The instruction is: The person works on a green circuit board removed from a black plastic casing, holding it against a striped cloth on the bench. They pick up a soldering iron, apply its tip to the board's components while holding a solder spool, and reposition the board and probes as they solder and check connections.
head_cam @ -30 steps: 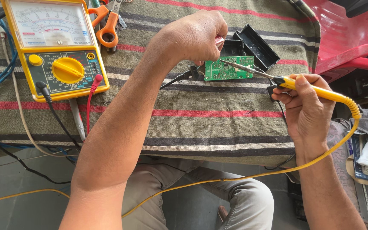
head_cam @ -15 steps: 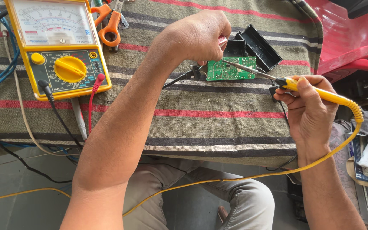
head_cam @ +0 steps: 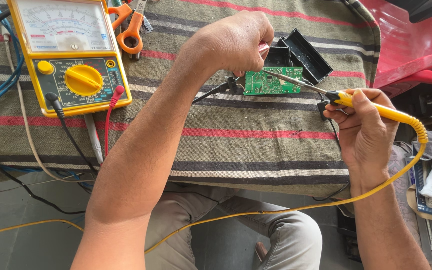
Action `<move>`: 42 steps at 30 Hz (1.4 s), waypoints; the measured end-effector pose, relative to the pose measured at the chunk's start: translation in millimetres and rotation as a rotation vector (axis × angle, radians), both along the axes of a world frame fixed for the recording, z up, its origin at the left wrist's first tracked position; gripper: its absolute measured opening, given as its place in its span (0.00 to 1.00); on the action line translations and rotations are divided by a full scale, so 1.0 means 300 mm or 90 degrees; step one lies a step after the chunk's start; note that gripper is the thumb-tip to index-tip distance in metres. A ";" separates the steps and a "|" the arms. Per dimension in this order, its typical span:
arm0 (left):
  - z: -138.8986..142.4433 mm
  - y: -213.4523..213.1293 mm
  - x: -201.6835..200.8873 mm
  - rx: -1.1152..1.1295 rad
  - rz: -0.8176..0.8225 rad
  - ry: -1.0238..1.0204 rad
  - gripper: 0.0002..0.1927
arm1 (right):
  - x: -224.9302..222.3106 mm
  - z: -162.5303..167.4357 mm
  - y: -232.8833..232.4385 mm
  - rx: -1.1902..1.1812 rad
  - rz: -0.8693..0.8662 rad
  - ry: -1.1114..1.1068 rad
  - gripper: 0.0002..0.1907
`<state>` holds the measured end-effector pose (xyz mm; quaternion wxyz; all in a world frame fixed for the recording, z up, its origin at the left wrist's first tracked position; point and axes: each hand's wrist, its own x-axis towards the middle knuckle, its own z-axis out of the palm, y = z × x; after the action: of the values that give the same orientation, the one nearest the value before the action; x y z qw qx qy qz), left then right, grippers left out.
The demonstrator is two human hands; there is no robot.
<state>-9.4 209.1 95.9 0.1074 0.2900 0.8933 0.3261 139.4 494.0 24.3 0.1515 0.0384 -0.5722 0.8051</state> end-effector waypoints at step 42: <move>-0.008 0.010 0.008 -0.001 0.013 0.029 0.04 | 0.027 0.017 -0.034 0.081 0.005 0.060 0.04</move>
<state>-7.0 212.2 93.6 0.0836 0.2885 0.8985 0.3200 147.5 483.9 29.6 0.1724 0.0882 -0.6140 0.7652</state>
